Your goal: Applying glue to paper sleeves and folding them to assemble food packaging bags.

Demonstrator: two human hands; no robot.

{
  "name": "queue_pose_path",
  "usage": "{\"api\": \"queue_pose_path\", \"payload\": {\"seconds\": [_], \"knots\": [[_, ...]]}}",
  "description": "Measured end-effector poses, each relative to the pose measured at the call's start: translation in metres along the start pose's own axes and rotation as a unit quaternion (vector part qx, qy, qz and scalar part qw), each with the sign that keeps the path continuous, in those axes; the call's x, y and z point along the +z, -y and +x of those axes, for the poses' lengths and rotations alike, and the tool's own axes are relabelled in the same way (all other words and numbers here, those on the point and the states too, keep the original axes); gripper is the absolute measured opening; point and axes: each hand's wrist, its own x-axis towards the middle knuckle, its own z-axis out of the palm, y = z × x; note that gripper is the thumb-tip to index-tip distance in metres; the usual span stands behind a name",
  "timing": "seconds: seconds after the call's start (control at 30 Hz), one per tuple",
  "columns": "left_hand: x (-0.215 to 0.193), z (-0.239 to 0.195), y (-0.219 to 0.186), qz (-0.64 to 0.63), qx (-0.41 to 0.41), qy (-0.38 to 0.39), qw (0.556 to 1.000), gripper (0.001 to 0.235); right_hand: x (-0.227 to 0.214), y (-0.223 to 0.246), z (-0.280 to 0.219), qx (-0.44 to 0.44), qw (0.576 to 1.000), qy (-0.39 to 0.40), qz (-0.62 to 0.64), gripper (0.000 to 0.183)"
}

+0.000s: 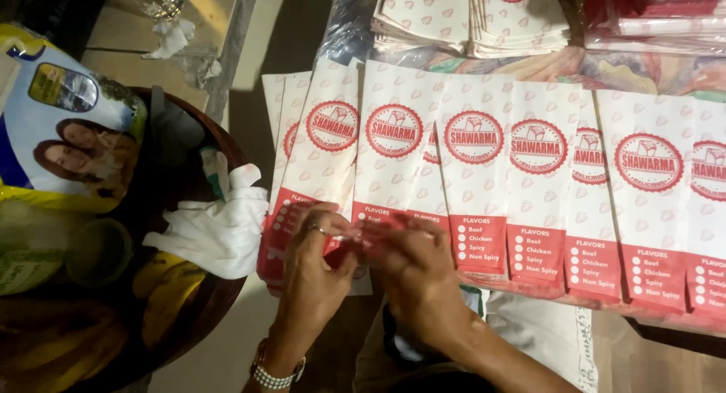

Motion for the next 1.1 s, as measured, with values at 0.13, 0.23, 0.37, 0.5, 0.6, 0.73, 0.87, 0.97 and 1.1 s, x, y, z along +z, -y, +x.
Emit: {"api": "queue_pose_path", "payload": {"seconds": [0.13,0.23,0.37,0.5,0.6,0.73,0.87,0.97,1.1], "knots": [[0.000,0.002,-0.006,-0.012,0.010,-0.027,1.000,0.024,-0.006,-0.007,-0.005,-0.050,0.995,0.041,-0.078,0.011],[0.002,-0.002,-0.005,-0.032,-0.033,-0.024,0.999,0.014,-0.020,-0.015,-0.010,-0.060,0.986,0.143,-0.059,0.044],[0.009,-0.007,-0.004,-0.014,0.023,-0.066,0.997,0.008,-0.030,-0.021,-0.021,-0.080,0.983,0.161,0.030,0.035],[0.012,-0.009,-0.026,0.028,0.062,-0.092,0.993,0.019,-0.028,-0.020,-0.027,-0.081,0.985,0.150,0.022,0.042],[0.021,-0.017,-0.028,0.108,0.044,-0.112,0.987,0.031,-0.021,-0.027,-0.036,-0.086,0.984,0.155,0.014,0.043],[0.022,-0.014,-0.006,0.042,0.053,-0.099,0.993,0.032,-0.026,-0.027,-0.035,-0.080,0.986,0.146,0.023,0.038],[0.013,-0.010,0.006,0.039,0.106,-0.093,0.989,0.029,-0.029,-0.026,-0.032,-0.084,0.984,0.150,0.039,0.040],[0.008,-0.008,0.003,0.039,0.119,-0.074,0.989,0.018,-0.029,-0.026,-0.031,-0.079,0.985,0.139,0.059,0.038],[0.001,-0.005,-0.003,0.052,0.140,-0.036,0.988,0.020,-0.033,-0.016,-0.025,-0.068,0.991,0.091,0.075,0.031]]}}
